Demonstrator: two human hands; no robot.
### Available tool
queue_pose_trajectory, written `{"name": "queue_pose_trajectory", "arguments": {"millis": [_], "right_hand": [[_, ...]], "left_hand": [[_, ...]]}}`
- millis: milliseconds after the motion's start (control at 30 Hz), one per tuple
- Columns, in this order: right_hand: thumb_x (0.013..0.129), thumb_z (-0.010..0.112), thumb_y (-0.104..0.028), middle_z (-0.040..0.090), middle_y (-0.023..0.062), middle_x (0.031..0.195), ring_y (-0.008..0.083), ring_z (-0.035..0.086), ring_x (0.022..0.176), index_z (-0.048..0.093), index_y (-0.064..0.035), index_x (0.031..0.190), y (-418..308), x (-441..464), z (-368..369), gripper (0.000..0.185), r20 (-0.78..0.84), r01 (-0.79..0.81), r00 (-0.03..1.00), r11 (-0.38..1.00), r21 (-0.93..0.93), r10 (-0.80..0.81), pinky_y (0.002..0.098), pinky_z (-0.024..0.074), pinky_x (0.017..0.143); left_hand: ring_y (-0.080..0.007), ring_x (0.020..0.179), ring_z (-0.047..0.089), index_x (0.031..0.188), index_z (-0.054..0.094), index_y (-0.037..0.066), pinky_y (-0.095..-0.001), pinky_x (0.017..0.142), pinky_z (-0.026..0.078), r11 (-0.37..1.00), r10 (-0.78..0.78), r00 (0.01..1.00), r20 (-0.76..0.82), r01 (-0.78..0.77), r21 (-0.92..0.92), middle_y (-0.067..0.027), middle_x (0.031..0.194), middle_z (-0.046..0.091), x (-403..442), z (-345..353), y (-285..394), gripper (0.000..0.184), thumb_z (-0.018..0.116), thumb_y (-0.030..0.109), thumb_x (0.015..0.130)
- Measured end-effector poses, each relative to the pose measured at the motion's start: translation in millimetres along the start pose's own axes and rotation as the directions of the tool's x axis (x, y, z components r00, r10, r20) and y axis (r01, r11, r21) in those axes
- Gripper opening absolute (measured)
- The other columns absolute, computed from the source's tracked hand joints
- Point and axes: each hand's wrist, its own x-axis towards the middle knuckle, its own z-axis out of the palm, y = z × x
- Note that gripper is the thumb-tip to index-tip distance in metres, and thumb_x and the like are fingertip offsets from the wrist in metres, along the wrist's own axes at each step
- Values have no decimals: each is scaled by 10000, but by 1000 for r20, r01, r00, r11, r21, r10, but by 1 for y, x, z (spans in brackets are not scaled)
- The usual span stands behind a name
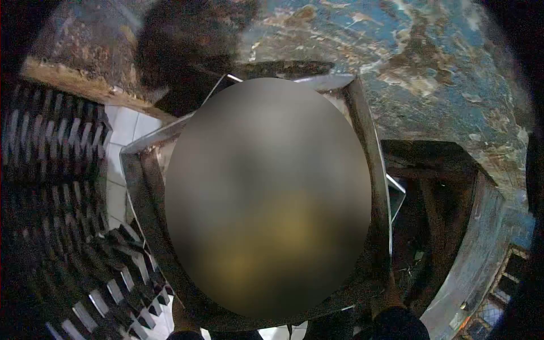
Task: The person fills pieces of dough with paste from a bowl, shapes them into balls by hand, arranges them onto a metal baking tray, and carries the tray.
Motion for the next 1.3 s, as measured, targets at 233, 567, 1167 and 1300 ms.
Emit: {"name": "queue_pose_trajectory", "arguments": {"millis": [233,567,1167,1300], "right_hand": [[1058,502,-628,681,138,1282,311,642,1159,474,-30,1519,-24,-34,-11,755,32,49,998,999,23,-49,448,497,1000],[1059,504,-622,676,131,1283,312,640,1164,486,-44,1508,-132,-199,-107,732,-48,283,959,937,202,-279,455,497,999],[1060,508,-611,669,117,1286,312,637,1173,506,-69,1487,-77,-634,-92,690,-748,453,571,631,630,337,469,496,996],[1060,509,-609,667,114,1287,312,636,1175,511,-75,1483,-73,-717,-24,681,-757,487,347,584,650,553,472,496,995]], "left_hand": [[-304,1295,590,1602,386,141,-435,1069,525,996,87,994,65,-89,29,-146,1562,490,-22,15,36,631,556,466,1088],[-289,1294,591,1597,398,136,-425,1066,525,786,537,730,423,-615,64,-139,1560,496,-171,58,329,617,551,455,1091],[-261,1293,593,1588,421,129,-406,1061,524,503,-101,-48,994,-864,10,-127,1557,507,-359,143,469,592,543,436,1097],[-255,1292,593,1586,426,127,-402,1060,524,496,-311,-130,942,-867,44,-125,1556,509,-326,150,467,587,541,432,1098]]}}
